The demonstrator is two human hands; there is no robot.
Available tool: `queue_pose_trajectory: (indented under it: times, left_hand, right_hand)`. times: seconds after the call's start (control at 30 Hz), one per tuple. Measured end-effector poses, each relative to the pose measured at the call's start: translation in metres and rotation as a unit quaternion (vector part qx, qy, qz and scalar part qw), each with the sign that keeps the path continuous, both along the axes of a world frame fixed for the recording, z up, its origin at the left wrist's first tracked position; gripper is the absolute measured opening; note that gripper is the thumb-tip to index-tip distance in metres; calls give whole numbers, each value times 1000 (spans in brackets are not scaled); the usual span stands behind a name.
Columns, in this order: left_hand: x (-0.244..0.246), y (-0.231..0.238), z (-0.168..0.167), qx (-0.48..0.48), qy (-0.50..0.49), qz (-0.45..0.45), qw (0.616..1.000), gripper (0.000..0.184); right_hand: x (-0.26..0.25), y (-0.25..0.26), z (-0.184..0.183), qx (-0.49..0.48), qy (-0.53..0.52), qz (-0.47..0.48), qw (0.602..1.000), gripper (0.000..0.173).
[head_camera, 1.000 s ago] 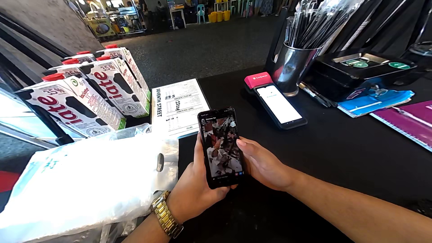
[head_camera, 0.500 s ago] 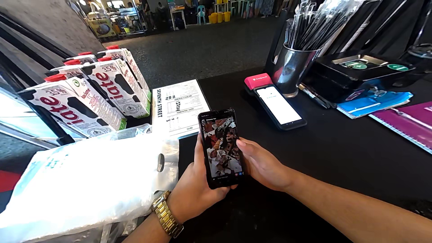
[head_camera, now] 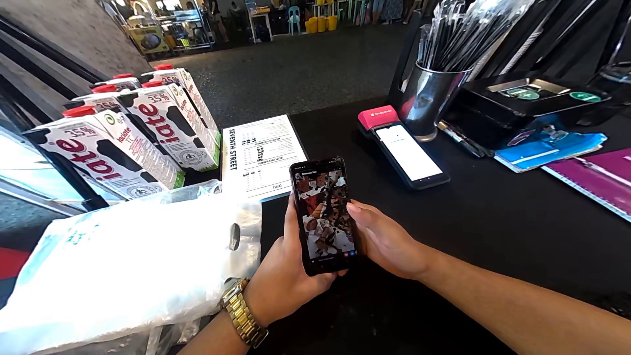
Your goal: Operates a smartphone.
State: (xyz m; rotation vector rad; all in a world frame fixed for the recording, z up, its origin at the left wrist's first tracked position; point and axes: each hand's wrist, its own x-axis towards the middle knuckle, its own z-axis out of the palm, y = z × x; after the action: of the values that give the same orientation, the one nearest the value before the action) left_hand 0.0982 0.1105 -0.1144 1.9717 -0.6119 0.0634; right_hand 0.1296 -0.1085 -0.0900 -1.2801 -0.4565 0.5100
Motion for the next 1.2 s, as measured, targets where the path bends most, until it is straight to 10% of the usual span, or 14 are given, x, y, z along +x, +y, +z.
queue_pose_trajectory:
  times: [0.83, 0.97, 1.2]
  left_hand:
    - [3, 2, 3, -116, 29, -42, 992, 138]
    - [10, 12, 10, -206, -23, 60, 976, 48]
    - [15, 15, 15, -195, 9, 257, 947, 52]
  right_hand:
    - [-4, 2, 4, 44, 57, -3, 997, 64]
    - [-3, -1, 3, 38, 60, -17, 997, 62]
    - [-3, 0, 6, 39, 85, -27, 995, 63]
